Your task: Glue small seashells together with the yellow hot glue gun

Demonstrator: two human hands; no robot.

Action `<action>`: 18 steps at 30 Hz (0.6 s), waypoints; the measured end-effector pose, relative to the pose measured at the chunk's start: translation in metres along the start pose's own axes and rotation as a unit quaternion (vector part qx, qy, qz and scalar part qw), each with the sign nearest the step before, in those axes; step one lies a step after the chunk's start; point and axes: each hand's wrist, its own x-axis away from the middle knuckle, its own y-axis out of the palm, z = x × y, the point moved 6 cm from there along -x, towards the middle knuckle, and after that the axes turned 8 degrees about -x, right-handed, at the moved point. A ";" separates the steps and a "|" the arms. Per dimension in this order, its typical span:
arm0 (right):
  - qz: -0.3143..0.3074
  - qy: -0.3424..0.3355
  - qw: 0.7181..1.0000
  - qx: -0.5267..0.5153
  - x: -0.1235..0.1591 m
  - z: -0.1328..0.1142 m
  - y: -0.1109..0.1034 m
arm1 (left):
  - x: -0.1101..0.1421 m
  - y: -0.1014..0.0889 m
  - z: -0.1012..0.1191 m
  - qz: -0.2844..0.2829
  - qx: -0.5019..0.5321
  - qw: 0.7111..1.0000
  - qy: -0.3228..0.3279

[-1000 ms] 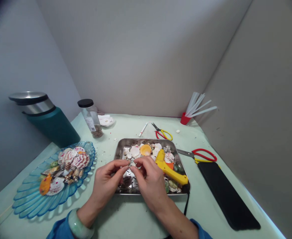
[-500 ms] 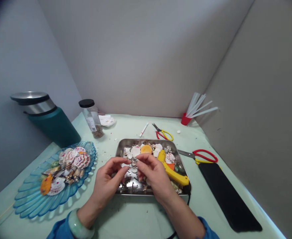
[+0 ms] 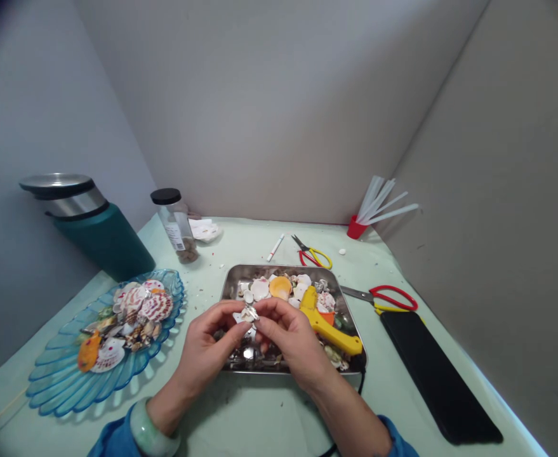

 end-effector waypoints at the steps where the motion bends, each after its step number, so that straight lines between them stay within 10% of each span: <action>1: 0.003 -0.002 1.000 0.003 0.000 0.001 -0.001 | 0.000 0.000 -0.001 0.000 0.000 1.000 -0.007; 18: 0.064 -0.032 0.989 0.129 0.003 -0.007 0.000 | 0.002 0.004 -0.016 -0.006 0.007 0.995 -0.101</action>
